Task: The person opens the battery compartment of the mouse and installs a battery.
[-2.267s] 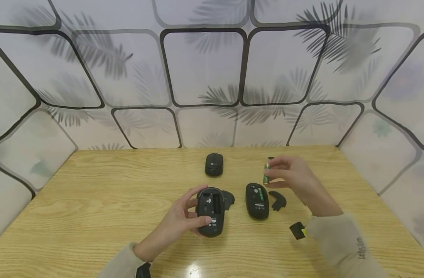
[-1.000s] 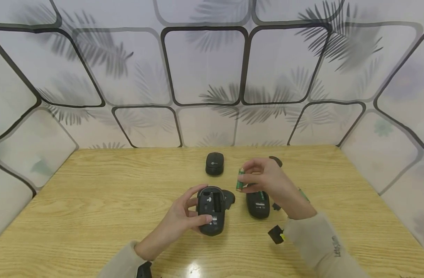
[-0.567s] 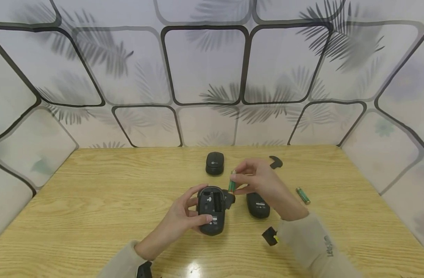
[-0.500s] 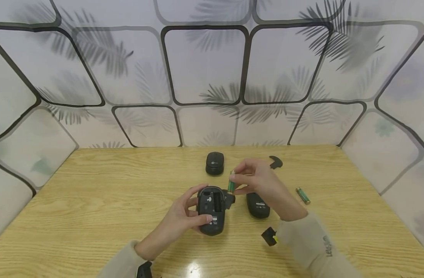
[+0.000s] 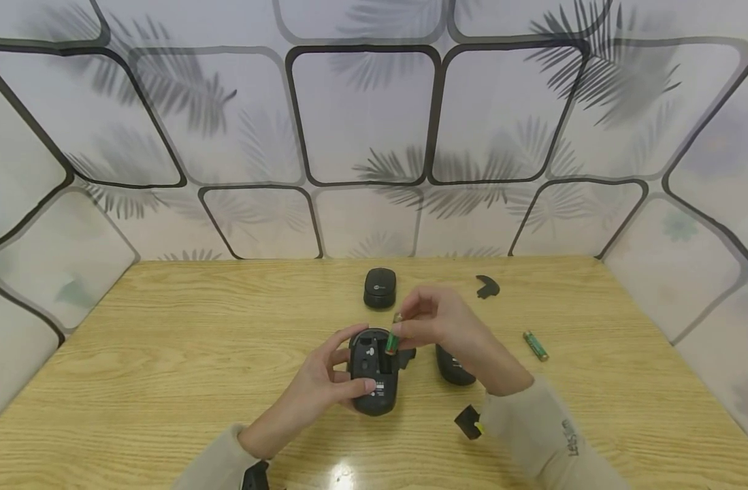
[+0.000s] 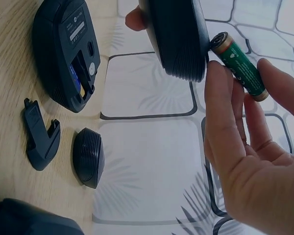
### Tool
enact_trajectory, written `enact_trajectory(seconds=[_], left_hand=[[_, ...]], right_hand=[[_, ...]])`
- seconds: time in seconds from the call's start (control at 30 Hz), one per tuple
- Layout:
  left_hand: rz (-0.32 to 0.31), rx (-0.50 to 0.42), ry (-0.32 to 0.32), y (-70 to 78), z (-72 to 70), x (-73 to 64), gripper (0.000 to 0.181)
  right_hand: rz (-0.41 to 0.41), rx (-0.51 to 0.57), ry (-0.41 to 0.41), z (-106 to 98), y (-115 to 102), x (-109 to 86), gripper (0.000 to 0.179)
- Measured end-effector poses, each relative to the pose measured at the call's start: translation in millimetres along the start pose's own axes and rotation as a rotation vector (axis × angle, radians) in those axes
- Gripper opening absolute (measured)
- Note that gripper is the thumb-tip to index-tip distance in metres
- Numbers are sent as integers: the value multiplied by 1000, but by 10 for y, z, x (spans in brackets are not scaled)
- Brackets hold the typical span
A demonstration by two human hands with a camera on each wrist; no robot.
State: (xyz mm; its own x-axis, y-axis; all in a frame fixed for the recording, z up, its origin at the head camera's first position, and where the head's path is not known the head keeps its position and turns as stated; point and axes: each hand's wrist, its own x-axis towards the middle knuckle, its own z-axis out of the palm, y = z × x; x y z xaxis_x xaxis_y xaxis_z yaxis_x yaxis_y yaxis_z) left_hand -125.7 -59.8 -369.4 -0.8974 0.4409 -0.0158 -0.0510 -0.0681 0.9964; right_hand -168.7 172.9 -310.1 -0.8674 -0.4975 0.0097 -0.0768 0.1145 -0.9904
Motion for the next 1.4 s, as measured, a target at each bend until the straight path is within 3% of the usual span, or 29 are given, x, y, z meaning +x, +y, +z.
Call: enact_trajectory(seconds=[0.43, 0.67, 0.8, 1.0, 1.4], left_hand=[[-18, -11, -7, 7, 2, 8, 75], [-18, -14, 1, 16, 12, 13, 75], [-5, -15, -4, 17, 16, 10, 74], [24, -7, -16, 16, 29, 7, 72], [30, 20, 29, -42, 57, -4, 73]], right_hand=[[-3, -93, -16, 90, 5, 3, 22], [11, -137, 43, 75, 29, -10, 22], [58, -92, 61, 100, 113, -34, 27], [171, 25, -53, 199, 269, -86, 50], [154, 40, -11, 314, 301, -105, 52]])
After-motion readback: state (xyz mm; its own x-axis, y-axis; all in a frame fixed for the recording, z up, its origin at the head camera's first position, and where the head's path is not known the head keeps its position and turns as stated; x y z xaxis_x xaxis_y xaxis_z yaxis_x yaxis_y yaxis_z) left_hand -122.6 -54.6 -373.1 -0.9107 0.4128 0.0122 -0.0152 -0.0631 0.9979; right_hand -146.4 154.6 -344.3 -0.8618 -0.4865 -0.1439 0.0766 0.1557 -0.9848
